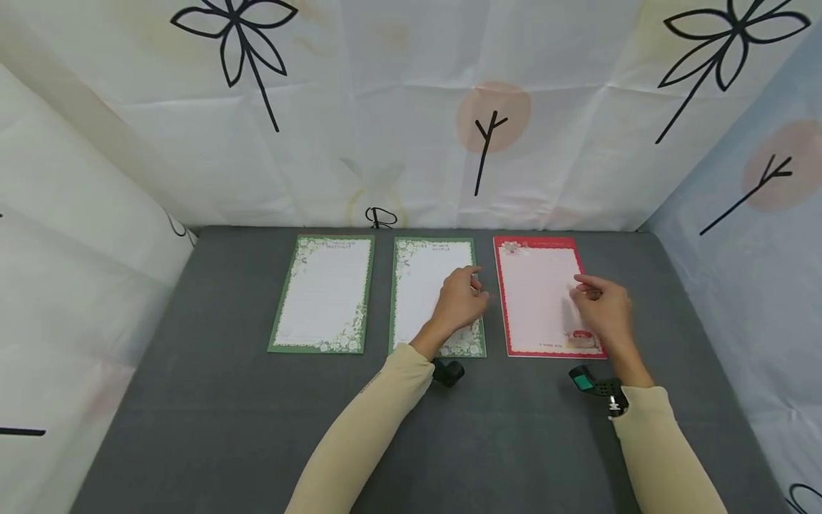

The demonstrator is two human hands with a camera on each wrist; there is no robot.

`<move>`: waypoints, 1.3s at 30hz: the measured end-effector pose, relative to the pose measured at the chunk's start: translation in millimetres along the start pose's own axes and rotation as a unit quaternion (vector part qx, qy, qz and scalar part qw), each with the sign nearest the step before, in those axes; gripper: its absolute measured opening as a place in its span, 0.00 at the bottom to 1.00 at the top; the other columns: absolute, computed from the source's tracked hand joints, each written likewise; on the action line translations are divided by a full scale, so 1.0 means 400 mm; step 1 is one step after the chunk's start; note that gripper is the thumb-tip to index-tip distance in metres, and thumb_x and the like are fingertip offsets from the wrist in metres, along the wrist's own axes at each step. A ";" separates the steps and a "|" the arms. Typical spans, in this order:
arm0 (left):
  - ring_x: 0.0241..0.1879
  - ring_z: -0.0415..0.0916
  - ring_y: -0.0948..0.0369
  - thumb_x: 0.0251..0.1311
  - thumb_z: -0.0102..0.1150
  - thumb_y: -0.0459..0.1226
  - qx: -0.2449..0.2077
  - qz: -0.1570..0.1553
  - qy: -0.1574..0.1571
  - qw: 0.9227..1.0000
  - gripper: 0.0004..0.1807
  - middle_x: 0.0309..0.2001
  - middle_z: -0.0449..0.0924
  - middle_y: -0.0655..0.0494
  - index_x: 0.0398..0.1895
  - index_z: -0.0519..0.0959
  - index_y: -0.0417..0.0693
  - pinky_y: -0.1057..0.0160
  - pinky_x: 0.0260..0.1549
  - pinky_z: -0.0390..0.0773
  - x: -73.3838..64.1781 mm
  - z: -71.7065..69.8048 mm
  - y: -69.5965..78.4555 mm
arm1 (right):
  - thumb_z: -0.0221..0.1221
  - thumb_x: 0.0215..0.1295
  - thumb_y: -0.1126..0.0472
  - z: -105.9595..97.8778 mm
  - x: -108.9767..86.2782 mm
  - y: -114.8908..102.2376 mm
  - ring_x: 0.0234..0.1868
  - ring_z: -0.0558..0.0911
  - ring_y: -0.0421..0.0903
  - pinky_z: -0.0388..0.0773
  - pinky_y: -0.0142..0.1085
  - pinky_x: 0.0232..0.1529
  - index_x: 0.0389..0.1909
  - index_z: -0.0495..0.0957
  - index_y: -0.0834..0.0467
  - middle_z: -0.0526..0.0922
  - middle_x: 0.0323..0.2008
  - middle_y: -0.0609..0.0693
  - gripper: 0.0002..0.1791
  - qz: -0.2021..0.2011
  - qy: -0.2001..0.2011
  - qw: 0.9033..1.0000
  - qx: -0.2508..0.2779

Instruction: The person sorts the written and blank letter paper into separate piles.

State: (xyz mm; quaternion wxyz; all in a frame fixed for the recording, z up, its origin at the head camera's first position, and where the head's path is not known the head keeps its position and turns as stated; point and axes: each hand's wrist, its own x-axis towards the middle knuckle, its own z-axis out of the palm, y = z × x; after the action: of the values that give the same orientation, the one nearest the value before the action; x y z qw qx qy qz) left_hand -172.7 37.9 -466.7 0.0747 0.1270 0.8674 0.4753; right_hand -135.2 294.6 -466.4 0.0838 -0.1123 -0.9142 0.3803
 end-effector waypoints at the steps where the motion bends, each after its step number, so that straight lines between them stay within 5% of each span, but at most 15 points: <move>1: 0.37 0.78 0.57 0.66 0.61 0.30 -0.001 -0.001 0.003 1.000 0.26 0.41 0.76 0.48 0.67 0.72 0.33 0.64 0.33 0.74 -0.003 -0.009 -0.004 | 0.59 0.72 0.63 0.004 -0.002 -0.008 0.44 0.78 0.57 0.67 0.23 0.30 0.60 0.79 0.70 0.81 0.47 0.66 0.20 -0.008 -0.003 1.000 0.001; 11: 0.39 0.78 0.54 0.65 0.63 0.32 0.014 -0.028 0.049 0.998 0.27 0.42 0.78 0.48 0.67 0.73 0.35 0.59 0.33 0.74 -0.034 -0.090 -0.051 | 0.62 0.68 0.68 0.070 -0.018 -0.064 0.41 0.82 0.59 0.70 0.28 0.33 0.56 0.82 0.69 0.84 0.41 0.65 0.17 -0.083 -0.022 0.996 0.023; 23: 0.42 0.78 0.49 0.63 0.65 0.31 0.023 -0.059 0.097 0.993 0.27 0.44 0.79 0.43 0.66 0.74 0.34 0.51 0.39 0.77 -0.078 -0.184 -0.115 | 0.61 0.69 0.68 0.148 -0.030 -0.125 0.42 0.83 0.59 0.78 0.46 0.42 0.57 0.80 0.70 0.85 0.41 0.64 0.18 -0.110 -0.089 0.988 0.058; 27: 0.41 0.76 0.48 0.63 0.64 0.30 0.032 -0.059 0.110 0.992 0.27 0.44 0.77 0.41 0.65 0.74 0.32 0.50 0.40 0.76 -0.094 -0.206 -0.137 | 0.61 0.69 0.67 0.171 -0.032 -0.144 0.43 0.84 0.59 0.79 0.44 0.42 0.58 0.79 0.70 0.85 0.42 0.64 0.19 -0.116 -0.112 0.985 0.068; 32: 0.41 0.75 0.48 0.62 0.65 0.30 0.043 -0.069 0.115 0.990 0.28 0.44 0.76 0.41 0.66 0.73 0.31 0.49 0.39 0.74 -0.112 -0.225 -0.161 | 0.63 0.68 0.67 0.196 -0.035 -0.167 0.44 0.83 0.59 0.78 0.39 0.37 0.60 0.77 0.72 0.84 0.44 0.64 0.21 -0.118 -0.137 0.980 0.077; 39: 0.43 0.75 0.47 0.60 0.67 0.31 0.061 -0.075 0.099 0.990 0.31 0.43 0.75 0.41 0.66 0.72 0.29 0.49 0.40 0.74 -0.126 -0.234 -0.179 | 0.64 0.68 0.65 0.224 -0.043 -0.191 0.47 0.81 0.60 0.79 0.51 0.44 0.64 0.72 0.73 0.81 0.50 0.66 0.28 -0.104 -0.181 0.977 0.055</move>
State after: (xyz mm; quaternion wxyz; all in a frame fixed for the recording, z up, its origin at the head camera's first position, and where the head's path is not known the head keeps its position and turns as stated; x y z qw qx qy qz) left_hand -158.7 -89.1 -476.3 0.0160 0.0180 0.9049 0.4250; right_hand -150.9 177.0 -475.5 -0.0377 0.0584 -0.8986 0.4332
